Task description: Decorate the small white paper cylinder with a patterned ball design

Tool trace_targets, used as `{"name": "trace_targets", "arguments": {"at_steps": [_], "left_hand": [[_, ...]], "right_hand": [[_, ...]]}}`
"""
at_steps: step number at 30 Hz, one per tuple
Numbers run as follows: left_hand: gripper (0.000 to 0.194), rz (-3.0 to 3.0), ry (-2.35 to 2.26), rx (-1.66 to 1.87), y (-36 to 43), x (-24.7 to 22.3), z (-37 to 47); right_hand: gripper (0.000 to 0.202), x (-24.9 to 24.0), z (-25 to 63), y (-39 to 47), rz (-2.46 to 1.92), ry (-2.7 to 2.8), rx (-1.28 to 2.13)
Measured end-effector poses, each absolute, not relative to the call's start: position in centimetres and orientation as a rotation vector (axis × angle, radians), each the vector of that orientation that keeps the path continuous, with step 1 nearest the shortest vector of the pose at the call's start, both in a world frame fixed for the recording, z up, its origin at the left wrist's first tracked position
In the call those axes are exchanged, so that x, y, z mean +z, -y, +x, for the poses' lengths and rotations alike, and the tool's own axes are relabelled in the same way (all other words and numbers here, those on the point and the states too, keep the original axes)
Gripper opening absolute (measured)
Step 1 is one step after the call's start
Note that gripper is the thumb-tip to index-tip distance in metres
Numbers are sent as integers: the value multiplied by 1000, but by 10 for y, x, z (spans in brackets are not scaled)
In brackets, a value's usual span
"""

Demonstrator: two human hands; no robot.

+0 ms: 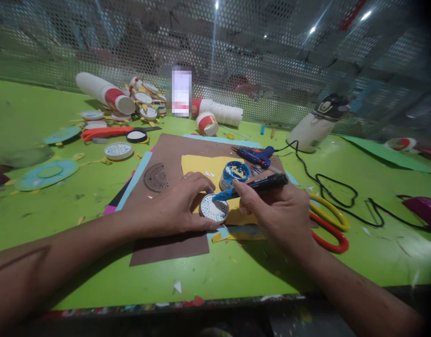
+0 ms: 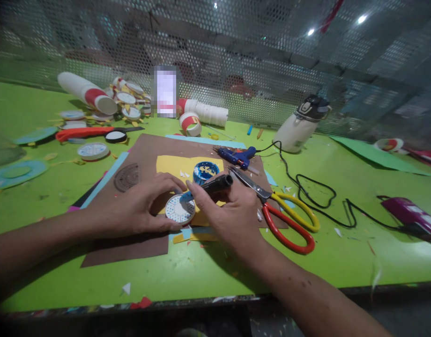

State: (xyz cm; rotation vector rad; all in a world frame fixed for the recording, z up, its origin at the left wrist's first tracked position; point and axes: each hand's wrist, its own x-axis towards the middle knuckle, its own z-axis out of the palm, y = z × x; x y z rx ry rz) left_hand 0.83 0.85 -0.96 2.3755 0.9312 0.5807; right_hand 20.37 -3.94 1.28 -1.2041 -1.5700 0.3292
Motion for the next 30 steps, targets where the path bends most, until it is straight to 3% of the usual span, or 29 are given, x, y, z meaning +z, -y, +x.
{"name": "trace_targets", "arguments": {"at_steps": [30], "left_hand": [[43,2376,-918,562,-8,-6,9]], "right_hand": [[29,16,202,40,-1201,1559,386]]}}
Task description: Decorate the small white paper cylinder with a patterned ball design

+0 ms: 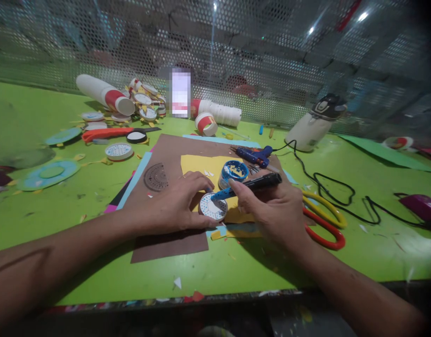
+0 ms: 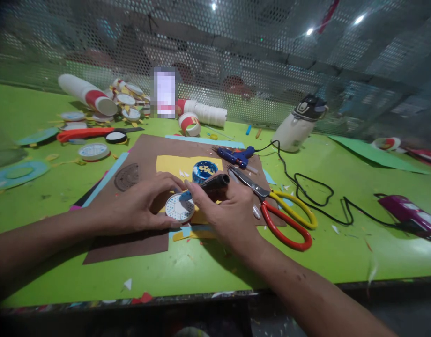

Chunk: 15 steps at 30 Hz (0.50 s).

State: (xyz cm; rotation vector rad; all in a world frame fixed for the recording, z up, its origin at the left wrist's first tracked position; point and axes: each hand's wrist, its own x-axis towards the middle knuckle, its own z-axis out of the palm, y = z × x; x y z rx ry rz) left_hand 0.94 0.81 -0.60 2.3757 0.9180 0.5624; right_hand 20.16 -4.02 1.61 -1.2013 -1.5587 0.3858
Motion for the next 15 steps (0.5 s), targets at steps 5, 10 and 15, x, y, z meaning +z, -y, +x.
{"name": "trace_targets", "arguments": {"at_steps": [5,10,15], "left_hand": [[46,2391,-948,570,-8,-7,10],[47,2356,-958,564,-9,-8,9],[44,2311,-943,578,-5,-7,9]], "right_hand": [[32,19,205,43,-1198,1411,342],[33,20,208,42,-1210,1421,319],[31,23,209,43,-1148,1368,366]]}}
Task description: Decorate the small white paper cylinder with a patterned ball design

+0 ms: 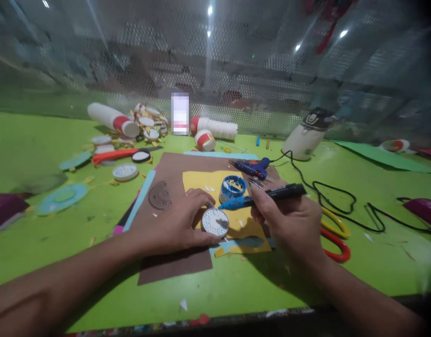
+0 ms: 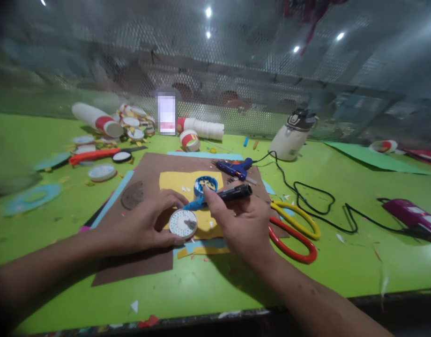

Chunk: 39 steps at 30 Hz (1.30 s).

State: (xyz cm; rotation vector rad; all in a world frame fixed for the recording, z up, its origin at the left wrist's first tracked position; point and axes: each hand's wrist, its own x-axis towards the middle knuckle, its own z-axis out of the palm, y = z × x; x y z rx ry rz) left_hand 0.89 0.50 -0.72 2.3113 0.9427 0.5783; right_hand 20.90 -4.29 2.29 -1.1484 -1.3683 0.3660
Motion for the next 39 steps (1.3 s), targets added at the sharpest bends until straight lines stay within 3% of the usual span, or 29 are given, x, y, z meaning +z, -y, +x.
{"name": "trace_targets", "arguments": {"at_steps": [3,6,21,25,39], "left_hand": [[49,2214,-980,628,-1,-7,9],[53,2209,-963,610,-3,-7,8],[53,2245,-977,631,-4,-7,9],[54,2279,-1003,579,-2,-1,9],[51,2351,-1013,569,-3,-2,8]], "right_hand": [[25,23,209,43,-1182,1309,379],[34,19,209,40,-1162,1277,387],[37,15,212,27,-1109,1132,582],[45,14,213,25,-1104,1137,557],[42,1,223,13,-1313,1257,423]]}}
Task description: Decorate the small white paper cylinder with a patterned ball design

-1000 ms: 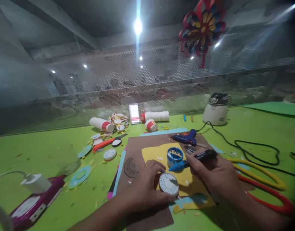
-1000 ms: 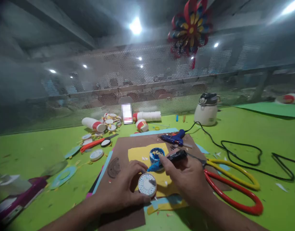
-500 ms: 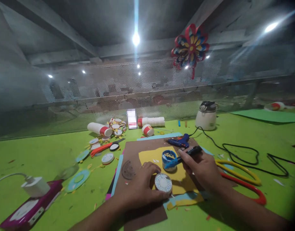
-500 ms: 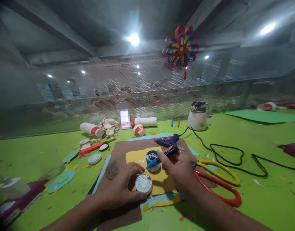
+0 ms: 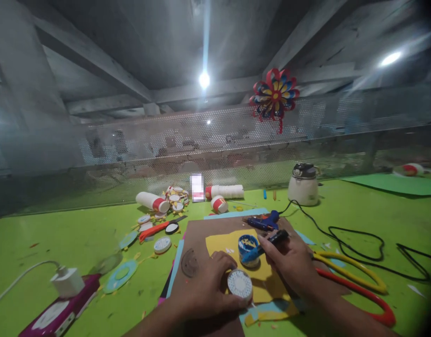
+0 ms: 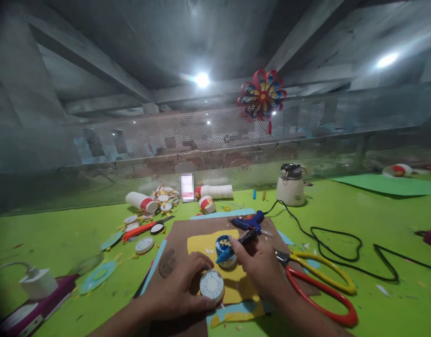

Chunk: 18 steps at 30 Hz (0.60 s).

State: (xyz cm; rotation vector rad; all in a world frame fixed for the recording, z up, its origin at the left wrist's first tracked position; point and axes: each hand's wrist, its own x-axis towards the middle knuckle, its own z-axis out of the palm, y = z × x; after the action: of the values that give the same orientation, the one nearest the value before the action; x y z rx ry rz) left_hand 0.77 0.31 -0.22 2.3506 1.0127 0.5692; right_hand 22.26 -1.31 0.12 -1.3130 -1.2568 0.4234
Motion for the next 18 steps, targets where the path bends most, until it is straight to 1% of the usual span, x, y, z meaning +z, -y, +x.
{"name": "trace_targets", "arguments": {"at_steps": [2,6,12,16,18], "left_hand": [[53,2330,-1012,569,-3,-2,7],[56,2306,-1021,553,-3,-2,7],[57,2275,-1025,565,-1,0,9],[61,2257,-1051,592,-6,-11,9],[64,2289,-1006,682,-13,-21,8]], "right_hand": [[38,2,224,13,-1306,1282,424],[38,1,227,12,-1275,1310,551],[37,4,218,16,-1177,1102,675],[37,9,216,21,-1094,1076,728],[38,12,215,22,-1083,1049,749]]}}
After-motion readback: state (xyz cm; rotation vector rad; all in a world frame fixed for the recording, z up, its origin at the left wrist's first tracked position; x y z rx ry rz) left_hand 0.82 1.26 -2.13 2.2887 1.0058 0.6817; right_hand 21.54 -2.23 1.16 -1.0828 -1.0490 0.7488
